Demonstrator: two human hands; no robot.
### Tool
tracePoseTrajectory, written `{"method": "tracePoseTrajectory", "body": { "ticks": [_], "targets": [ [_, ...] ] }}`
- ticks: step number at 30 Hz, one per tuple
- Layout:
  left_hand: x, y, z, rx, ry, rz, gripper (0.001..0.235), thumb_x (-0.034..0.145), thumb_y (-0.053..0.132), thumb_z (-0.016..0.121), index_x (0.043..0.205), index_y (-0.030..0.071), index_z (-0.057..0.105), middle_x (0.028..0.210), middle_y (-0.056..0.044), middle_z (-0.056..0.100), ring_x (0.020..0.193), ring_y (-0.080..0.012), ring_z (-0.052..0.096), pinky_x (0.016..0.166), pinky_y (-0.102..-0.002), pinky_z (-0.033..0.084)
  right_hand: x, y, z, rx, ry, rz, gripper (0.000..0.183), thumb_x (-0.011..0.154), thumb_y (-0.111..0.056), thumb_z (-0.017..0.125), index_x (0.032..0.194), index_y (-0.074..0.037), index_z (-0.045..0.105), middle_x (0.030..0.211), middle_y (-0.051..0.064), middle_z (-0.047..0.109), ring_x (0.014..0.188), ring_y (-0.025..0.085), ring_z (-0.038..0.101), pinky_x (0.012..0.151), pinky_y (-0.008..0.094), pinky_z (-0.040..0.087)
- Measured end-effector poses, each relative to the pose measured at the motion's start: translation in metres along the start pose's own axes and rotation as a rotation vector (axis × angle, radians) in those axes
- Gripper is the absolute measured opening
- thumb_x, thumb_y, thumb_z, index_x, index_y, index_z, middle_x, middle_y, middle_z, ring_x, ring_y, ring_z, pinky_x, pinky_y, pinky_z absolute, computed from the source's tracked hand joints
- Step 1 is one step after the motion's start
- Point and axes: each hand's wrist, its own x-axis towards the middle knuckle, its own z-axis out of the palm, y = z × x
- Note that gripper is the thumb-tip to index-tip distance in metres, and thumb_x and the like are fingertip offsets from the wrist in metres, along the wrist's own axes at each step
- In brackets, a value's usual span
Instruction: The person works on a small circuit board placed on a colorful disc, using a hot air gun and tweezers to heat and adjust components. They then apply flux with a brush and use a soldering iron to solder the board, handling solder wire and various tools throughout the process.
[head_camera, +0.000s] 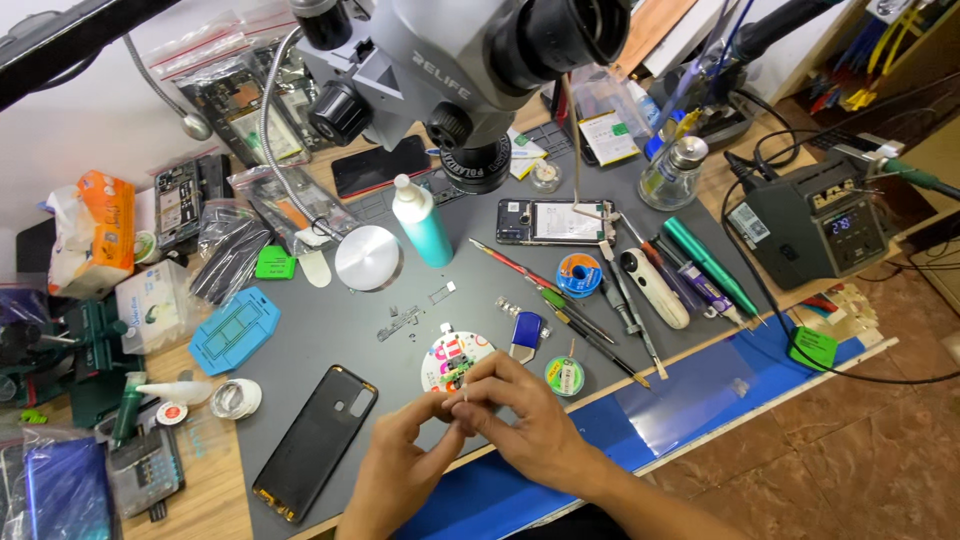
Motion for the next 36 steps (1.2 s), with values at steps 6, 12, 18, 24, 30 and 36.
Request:
{"method": "tracePoseTrajectory", "body": {
  "ticks": [6, 12, 18, 24, 30, 36],
  "targets": [
    [0.007, 0.003, 0.031, 0.028, 0.309, 0.134, 0.026, 0.094, 0.019, 0.072, 0.12, 0.012, 0.074, 0.115, -0.005, 0.079, 0.112, -0.0175, 0.072, 0.098, -0.032, 0.056, 0.022, 0.03, -0.127, -0.493, 0.398, -0.045, 0.017, 0.105, 0.007, 0.055, 0.112, -0.003, 0.067, 0.077, 0.004, 0.061, 0.065, 0.013, 0.057, 0.058, 0.026, 0.053],
    [-0.002, -0.053, 0.038, 0.192, 0.621, 0.244, 0.017, 0.1, 0.009, 0.063, 0.115, 0.008, 0.07, 0.118, -0.009, 0.075, 0.114, -0.0243, 0.071, 0.106, -0.037, 0.053, 0.079, 0.091, -0.276, -1.09, 0.517, 0.089, 0.011, 0.107, -0.008, 0.073, 0.113, -0.001, 0.08, 0.098, 0.012, 0.08, 0.084, 0.03, 0.073, 0.076, 0.042, 0.054],
    [-0.007, -0.065, 0.042, 0.165, 0.75, 0.182, 0.018, 0.099, 0.002, 0.06, 0.114, 0.004, 0.07, 0.12, -0.01, 0.074, 0.118, -0.025, 0.069, 0.111, -0.038, 0.053, 0.106, 0.133, -0.304, -1.375, 0.414, 0.083, 0.011, 0.106, -0.016, 0.075, 0.107, -0.009, 0.083, 0.097, 0.012, 0.055, 0.095, 0.035, 0.058, 0.068, 0.051, 0.052],
    [-0.005, -0.068, 0.042, 0.167, 0.749, 0.147, 0.019, 0.1, 0.004, 0.06, 0.116, 0.004, 0.07, 0.12, -0.011, 0.074, 0.117, -0.0253, 0.069, 0.11, -0.038, 0.053, 0.113, 0.147, -0.314, -1.41, 0.316, -0.007, 0.012, 0.106, -0.009, 0.073, 0.102, -0.001, 0.081, 0.095, 0.014, 0.05, 0.09, 0.039, 0.056, 0.063, 0.048, 0.05],
    [-0.007, -0.065, 0.041, 0.17, 0.746, 0.143, 0.019, 0.1, 0.004, 0.06, 0.117, 0.004, 0.07, 0.121, -0.012, 0.073, 0.117, -0.0255, 0.069, 0.109, -0.038, 0.053, 0.11, 0.124, -0.306, -1.37, 0.303, 0.212, 0.016, 0.106, -0.018, 0.07, 0.103, -0.007, 0.082, 0.101, 0.021, 0.066, 0.09, 0.043, 0.065, 0.073, 0.055, 0.053],
    [-0.008, -0.067, 0.042, 0.172, 0.735, 0.137, 0.02, 0.1, 0.005, 0.06, 0.118, 0.005, 0.07, 0.122, -0.012, 0.073, 0.118, -0.0249, 0.068, 0.11, -0.038, 0.053, 0.106, 0.135, -0.3, -1.419, 0.38, 0.171, 0.016, 0.104, -0.017, 0.068, 0.106, -0.007, 0.082, 0.098, 0.019, 0.069, 0.087, 0.042, 0.067, 0.071, 0.055, 0.054]
  ]
}}
